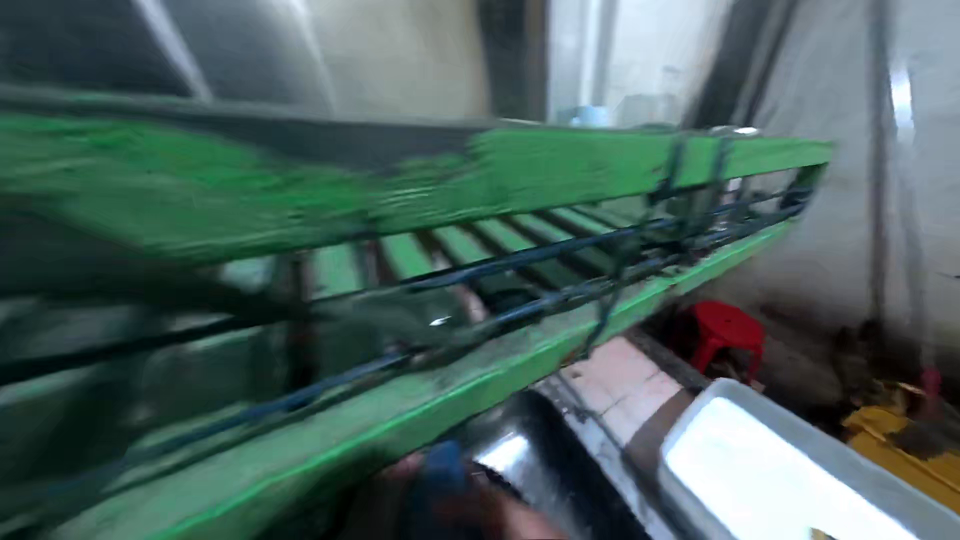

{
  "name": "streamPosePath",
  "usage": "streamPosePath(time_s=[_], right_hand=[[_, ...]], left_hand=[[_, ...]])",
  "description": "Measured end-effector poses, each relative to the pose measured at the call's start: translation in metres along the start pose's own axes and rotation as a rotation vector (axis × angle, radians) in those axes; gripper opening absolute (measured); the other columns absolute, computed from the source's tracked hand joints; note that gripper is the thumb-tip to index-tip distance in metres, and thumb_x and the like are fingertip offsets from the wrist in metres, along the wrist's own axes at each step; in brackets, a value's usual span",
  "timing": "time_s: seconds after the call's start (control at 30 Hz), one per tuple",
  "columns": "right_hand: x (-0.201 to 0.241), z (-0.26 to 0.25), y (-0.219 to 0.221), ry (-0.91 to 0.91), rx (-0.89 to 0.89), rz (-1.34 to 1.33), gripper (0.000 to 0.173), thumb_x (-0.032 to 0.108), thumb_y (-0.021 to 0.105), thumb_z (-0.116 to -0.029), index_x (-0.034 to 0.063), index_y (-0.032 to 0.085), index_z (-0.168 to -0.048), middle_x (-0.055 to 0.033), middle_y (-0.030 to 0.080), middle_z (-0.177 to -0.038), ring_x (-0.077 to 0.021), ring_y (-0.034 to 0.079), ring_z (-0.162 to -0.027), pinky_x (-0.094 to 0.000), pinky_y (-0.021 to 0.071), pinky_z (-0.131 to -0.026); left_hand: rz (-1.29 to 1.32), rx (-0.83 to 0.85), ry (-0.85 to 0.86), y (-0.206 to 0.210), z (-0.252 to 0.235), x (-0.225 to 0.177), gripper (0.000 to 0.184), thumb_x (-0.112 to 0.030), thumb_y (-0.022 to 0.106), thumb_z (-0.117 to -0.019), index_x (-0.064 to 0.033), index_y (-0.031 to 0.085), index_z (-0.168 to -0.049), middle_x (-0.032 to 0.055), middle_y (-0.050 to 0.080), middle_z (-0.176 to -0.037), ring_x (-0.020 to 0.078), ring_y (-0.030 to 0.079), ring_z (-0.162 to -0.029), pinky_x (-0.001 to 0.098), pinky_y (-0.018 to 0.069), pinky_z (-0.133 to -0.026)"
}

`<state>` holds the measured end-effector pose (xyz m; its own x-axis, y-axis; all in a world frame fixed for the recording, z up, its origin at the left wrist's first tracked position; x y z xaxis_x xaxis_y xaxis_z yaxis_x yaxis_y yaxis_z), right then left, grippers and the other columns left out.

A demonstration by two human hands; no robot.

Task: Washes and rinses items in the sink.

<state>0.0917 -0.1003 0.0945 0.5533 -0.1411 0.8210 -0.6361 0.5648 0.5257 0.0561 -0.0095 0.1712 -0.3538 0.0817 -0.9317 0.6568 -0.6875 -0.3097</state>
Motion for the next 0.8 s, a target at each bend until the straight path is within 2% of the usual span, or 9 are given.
streamPosePath(time_s=[0.07,0.13,0.23,0.3,0.37,0.53,0.63,0.7,0.8], right_hand=[[-0.006,-0.027,-0.017,-0.125,-0.078,0.635,0.085,0.016,0.072,-0.0938,0.0015,0.02,-0.16,-0.0154,0.061,-0.138,-0.0189,0.065,-0.12,-0.0358,0.0555,-0.1],[-0.005,-0.039,-0.014,-0.191,-0.146,1.077,0.108,0.031,0.08,-0.0839,-0.0027,0.013,-0.162,-0.0268,0.053,-0.146,-0.0328,0.061,-0.128,-0.0479,0.0513,-0.107],[0.001,-0.019,-0.009,-0.112,-0.142,0.732,0.118,0.011,0.084,-0.0775,0.0074,0.005,-0.165,-0.0229,0.042,-0.157,-0.0271,0.054,-0.136,-0.0438,0.0469,-0.112],[-0.01,-0.011,-0.012,-0.005,-0.047,0.245,0.112,0.018,0.079,-0.0798,0.0195,0.005,-0.164,-0.0137,0.057,-0.141,-0.0227,0.068,-0.113,-0.0431,0.0604,-0.092],[-0.025,-0.018,-0.017,0.106,0.038,0.005,0.107,0.028,0.081,-0.0801,0.0235,0.009,-0.159,-0.0199,0.066,-0.116,-0.0348,0.072,-0.092,-0.0537,0.0626,-0.074],[-0.006,-0.043,-0.031,-0.142,-0.2,1.029,0.115,0.032,0.083,-0.0788,0.0054,0.01,-0.164,-0.0218,0.046,-0.155,-0.0284,0.054,-0.136,-0.0476,0.0459,-0.113],[-0.008,-0.026,-0.024,0.0,-0.044,0.354,0.113,0.033,0.083,-0.0767,0.0214,0.012,-0.164,-0.0128,0.058,-0.138,-0.021,0.068,-0.111,-0.04,0.061,-0.088],[-0.022,-0.02,-0.014,0.143,0.176,-0.165,0.097,0.043,0.089,-0.0757,0.0206,0.031,-0.15,-0.0207,0.068,-0.113,-0.0363,0.072,-0.089,-0.0526,0.0633,-0.07],[-0.011,-0.029,-0.024,0.059,-0.053,0.33,0.088,0.027,0.073,-0.0883,0.0148,0.023,-0.159,-0.0139,0.066,-0.12,-0.0224,0.072,-0.095,-0.0383,0.0632,-0.076]], left_hand=[[-0.42,0.208,0.385,0.017,-0.033,0.03,0.042,-0.02,0.046,-0.1074,0.017,0.062,-0.12,0.0335,0.065,-0.119,0.0378,0.064,-0.115,0.0463,0.0496,-0.103],[-0.568,0.117,0.27,0.026,-0.045,0.044,0.043,-0.03,0.05,-0.1055,0.0059,0.069,-0.121,0.0258,0.067,-0.123,0.0364,0.062,-0.122,0.047,0.0447,-0.11],[-0.422,0.17,0.094,0.008,-0.034,0.026,0.043,-0.032,0.05,-0.1075,0.0054,0.069,-0.117,0.0228,0.068,-0.118,0.0316,0.062,-0.117,0.0452,0.045,-0.105],[-0.104,0.17,0.145,-0.003,-0.037,0.036,0.034,-0.027,0.052,-0.1064,-0.0003,0.072,-0.115,0.0128,0.072,-0.111,0.0173,0.066,-0.106,0.0353,0.0513,-0.099],[0.017,0.156,0.269,-0.001,-0.043,0.047,0.032,-0.024,0.052,-0.1059,-0.0019,0.072,-0.116,0.0098,0.072,-0.111,0.0125,0.068,-0.105,0.0314,0.0543,-0.097],[-0.346,0.15,0.074,0.024,-0.04,0.044,0.046,-0.038,0.054,-0.1053,0.0037,0.068,-0.117,0.0196,0.065,-0.126,0.0292,0.058,-0.126,0.0429,0.0413,-0.112],[0.152,0.117,0.093,0.006,-0.044,0.047,0.026,-0.023,0.065,-0.1,0.0014,0.073,-0.096,0.0114,0.07,-0.097,0.0163,0.065,-0.093,0.035,0.0534,-0.087],[0.435,0.177,0.108,0.002,-0.046,0.057,0.022,-0.021,0.059,-0.1016,-0.0033,0.072,-0.103,0.0074,0.072,-0.097,0.0135,0.068,-0.092,0.0349,0.0578,-0.086],[0.156,0.096,0.074,0.007,-0.051,0.056,0.025,-0.02,0.058,-0.1036,0.0002,0.071,-0.111,0.0135,0.07,-0.109,0.0188,0.066,-0.103,0.0382,0.0532,-0.094]])
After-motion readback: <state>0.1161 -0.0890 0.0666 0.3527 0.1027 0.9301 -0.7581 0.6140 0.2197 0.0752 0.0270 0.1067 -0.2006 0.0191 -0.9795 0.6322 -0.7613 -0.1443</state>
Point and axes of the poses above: each hand's wrist, its own z-axis away from the middle knuckle, its own y-axis out of the palm, x = y × z, the point moved 9 cm from there along -z, towards the middle knuckle
